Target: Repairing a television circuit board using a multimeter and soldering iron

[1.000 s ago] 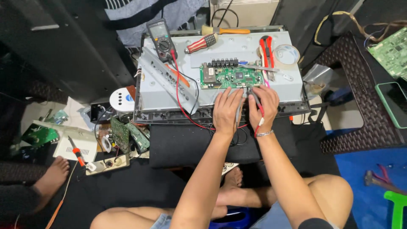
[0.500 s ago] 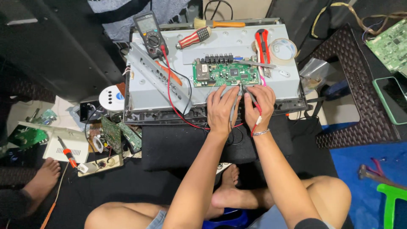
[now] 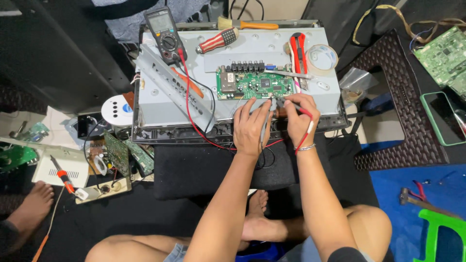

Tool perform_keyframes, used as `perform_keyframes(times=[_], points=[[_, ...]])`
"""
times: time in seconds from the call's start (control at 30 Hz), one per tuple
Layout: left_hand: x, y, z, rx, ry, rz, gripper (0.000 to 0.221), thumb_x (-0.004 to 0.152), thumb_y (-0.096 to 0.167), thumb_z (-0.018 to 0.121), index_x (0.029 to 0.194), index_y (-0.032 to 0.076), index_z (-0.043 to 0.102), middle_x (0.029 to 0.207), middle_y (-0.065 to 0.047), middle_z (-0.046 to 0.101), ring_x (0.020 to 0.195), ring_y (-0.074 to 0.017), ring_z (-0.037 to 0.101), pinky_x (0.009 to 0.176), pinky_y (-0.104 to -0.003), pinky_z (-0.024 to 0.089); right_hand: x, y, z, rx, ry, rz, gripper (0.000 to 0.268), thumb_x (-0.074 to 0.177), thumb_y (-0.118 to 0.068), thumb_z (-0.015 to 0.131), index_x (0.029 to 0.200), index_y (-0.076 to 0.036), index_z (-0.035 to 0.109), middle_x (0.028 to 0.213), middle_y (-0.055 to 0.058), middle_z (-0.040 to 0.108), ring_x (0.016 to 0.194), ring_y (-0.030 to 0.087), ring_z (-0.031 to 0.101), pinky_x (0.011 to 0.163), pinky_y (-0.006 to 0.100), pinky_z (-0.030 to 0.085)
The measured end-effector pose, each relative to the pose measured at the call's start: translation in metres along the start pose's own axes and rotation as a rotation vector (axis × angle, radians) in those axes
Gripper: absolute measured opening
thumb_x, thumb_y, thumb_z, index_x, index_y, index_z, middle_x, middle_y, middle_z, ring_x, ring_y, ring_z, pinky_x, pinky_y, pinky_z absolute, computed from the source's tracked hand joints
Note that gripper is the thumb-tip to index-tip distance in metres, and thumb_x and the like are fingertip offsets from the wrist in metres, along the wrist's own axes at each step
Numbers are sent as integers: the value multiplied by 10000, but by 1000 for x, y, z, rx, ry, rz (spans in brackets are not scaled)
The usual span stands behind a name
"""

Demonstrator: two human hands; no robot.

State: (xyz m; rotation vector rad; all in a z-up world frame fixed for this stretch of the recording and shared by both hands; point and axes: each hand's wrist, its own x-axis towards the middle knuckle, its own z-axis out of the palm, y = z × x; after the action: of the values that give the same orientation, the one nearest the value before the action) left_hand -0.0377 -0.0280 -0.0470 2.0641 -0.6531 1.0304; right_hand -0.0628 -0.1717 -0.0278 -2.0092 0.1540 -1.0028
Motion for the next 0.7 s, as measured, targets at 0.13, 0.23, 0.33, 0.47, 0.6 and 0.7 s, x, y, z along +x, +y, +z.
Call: perform_keyframes(times=[0.13, 0.23, 0.33, 0.47, 0.6, 0.7], points=[[2, 0, -2, 6, 8, 10, 276, 1001, 265, 671, 1253, 161, 718, 922, -15, 737, 1210, -264, 670, 1015, -445, 511, 10, 4, -1, -22, -32, 83, 61, 898, -64, 734, 920, -94, 782, 922, 105, 711, 941, 303, 705, 941, 449, 505], [2, 2, -3, 12, 0, 7, 271, 1010, 279, 657, 1249, 167, 720, 894, -11, 736, 1207, -253, 672, 1019, -441, 509, 12, 6, 2, -63, -23, 151, 65, 904, -97, 709, 877, -84, 766, 861, 131, 704, 896, 325, 705, 910, 457, 508], [5, 1, -4, 3, 4, 10, 270, 1003, 253, 661, 1247, 152, 722, 878, -24, 735, 1205, -265, 675, 1020, -451, 505, 12, 13, 7, -44, 31, 168, 79, 886, -99, 685, 862, -67, 753, 862, 145, 696, 910, 309, 695, 899, 428, 506], [4, 1, -5, -1, 3, 4, 267, 1000, 251, 667, 1238, 148, 727, 854, -27, 730, 1206, -263, 677, 1017, -445, 509, 10, 9, 5, -38, 13, 134, 62, 888, -85, 703, 859, -78, 757, 868, 133, 711, 920, 338, 705, 894, 436, 519], [4, 3, -4, -8, 13, -1, 266, 996, 252, 673, 1233, 146, 732, 850, -31, 732, 1204, -267, 677, 1015, -450, 508, 7, 13, 7, -46, 59, 145, 71, 879, -86, 685, 860, -72, 752, 860, 138, 711, 911, 326, 707, 884, 425, 521], [4, 4, -4, -1, 18, 5, 261, 995, 249, 675, 1225, 141, 734, 838, -31, 726, 1198, -266, 682, 1011, -449, 506, 7, 3, 5, -44, 48, 179, 93, 896, -93, 664, 864, -55, 742, 877, 141, 706, 921, 341, 694, 907, 434, 511]])
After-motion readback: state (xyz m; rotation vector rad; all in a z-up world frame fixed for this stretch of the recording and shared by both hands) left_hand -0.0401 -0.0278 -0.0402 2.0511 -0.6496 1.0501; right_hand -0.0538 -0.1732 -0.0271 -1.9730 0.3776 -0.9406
